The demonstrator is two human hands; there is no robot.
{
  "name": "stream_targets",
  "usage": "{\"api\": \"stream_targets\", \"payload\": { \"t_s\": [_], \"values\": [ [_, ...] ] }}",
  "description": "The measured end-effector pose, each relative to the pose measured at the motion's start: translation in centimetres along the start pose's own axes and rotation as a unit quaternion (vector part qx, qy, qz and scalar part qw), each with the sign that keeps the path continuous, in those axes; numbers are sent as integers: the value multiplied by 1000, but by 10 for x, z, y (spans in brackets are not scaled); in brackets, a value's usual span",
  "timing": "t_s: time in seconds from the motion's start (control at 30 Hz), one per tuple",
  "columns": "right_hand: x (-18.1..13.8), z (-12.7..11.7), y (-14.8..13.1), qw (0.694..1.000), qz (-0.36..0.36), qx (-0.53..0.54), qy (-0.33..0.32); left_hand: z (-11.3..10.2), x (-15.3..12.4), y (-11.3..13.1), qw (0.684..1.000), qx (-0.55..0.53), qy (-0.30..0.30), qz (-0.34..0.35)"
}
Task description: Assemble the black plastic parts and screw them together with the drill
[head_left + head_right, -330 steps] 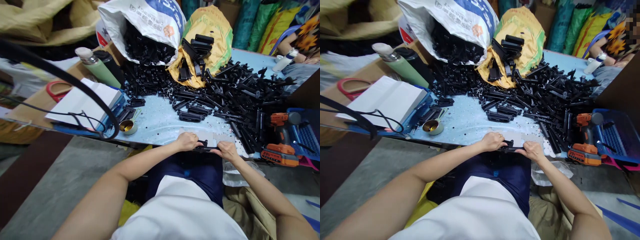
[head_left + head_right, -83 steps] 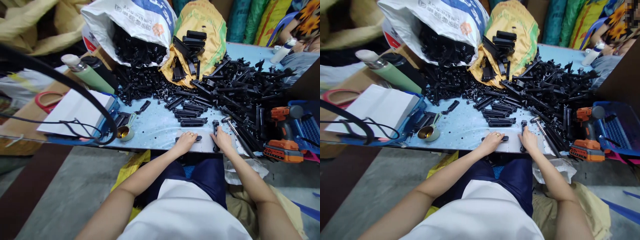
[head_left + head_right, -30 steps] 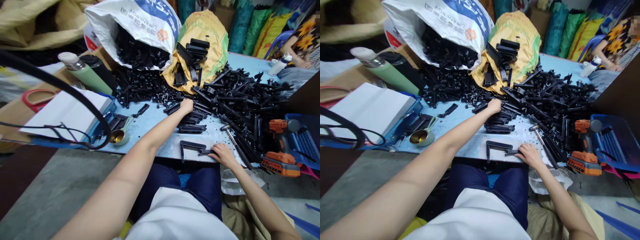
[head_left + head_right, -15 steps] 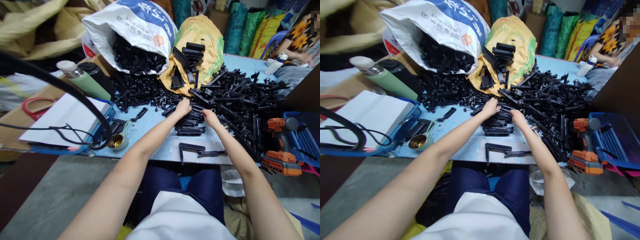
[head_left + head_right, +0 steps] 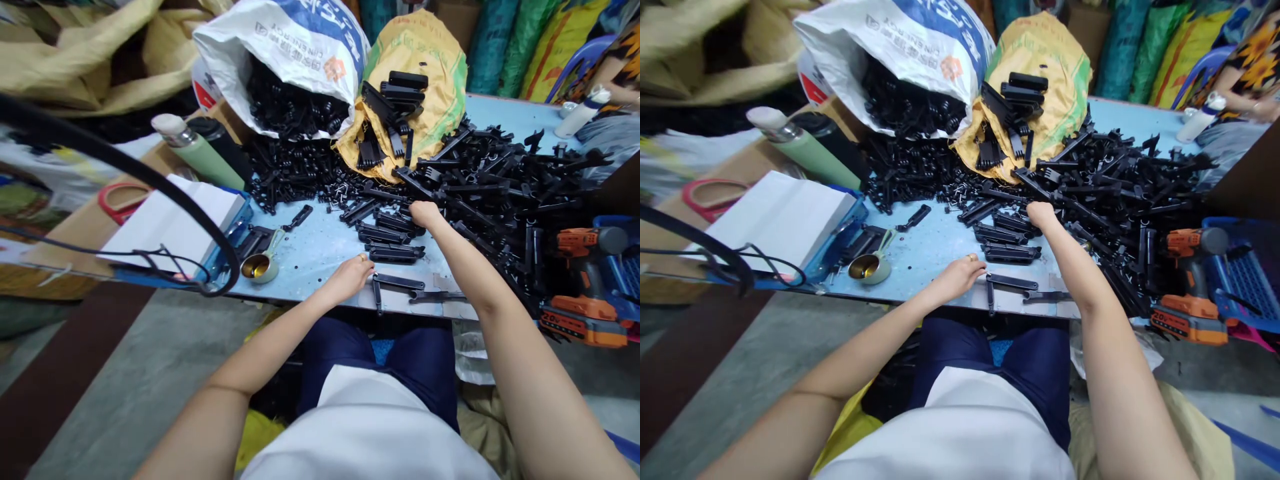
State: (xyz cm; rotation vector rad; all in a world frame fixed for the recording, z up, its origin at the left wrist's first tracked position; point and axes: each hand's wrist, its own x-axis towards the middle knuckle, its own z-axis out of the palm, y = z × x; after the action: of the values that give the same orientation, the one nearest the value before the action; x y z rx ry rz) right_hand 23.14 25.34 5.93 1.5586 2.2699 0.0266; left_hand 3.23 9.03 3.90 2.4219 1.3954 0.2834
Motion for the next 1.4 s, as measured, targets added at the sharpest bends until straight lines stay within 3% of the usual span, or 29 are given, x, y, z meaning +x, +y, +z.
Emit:
{"api": "stream_targets", "payload": {
  "t_s": [0.2, 0.3, 0.37, 0.53, 0.67, 0.77, 0.97, 1.23, 1.4],
  "values": [
    [-19, 8, 18, 1000, 14, -19, -21, -15, 7, 22, 993, 82, -82, 24],
    [-28, 13, 24, 999, 14, -21, -23, -10, 8, 26, 989, 118, -82, 40],
    [-34, 14, 28, 999, 16, -20, -24, 2, 7, 24, 991, 121, -39, 32],
    [-51, 12, 38, 1000, 20, 1, -2, 40, -6, 5, 975, 100, 175, 93],
    [-81, 16, 36, 978, 26, 136, 156, 50, -8, -7, 949, 114, 242, 166],
    [-115, 30, 23, 929, -12, 269, 252, 51, -5, -10, 950, 111, 221, 192],
    [-170, 71, -15, 871, -95, 374, 303, 62, -5, -17, 960, 68, 201, 182],
    [-181, 104, -27, 875, -124, 278, 376, 61, -12, -8, 950, 126, 236, 164],
    [-183, 124, -19, 885, -167, 252, 354, 63, -4, 4, 930, 111, 163, 311]
  ]
}}
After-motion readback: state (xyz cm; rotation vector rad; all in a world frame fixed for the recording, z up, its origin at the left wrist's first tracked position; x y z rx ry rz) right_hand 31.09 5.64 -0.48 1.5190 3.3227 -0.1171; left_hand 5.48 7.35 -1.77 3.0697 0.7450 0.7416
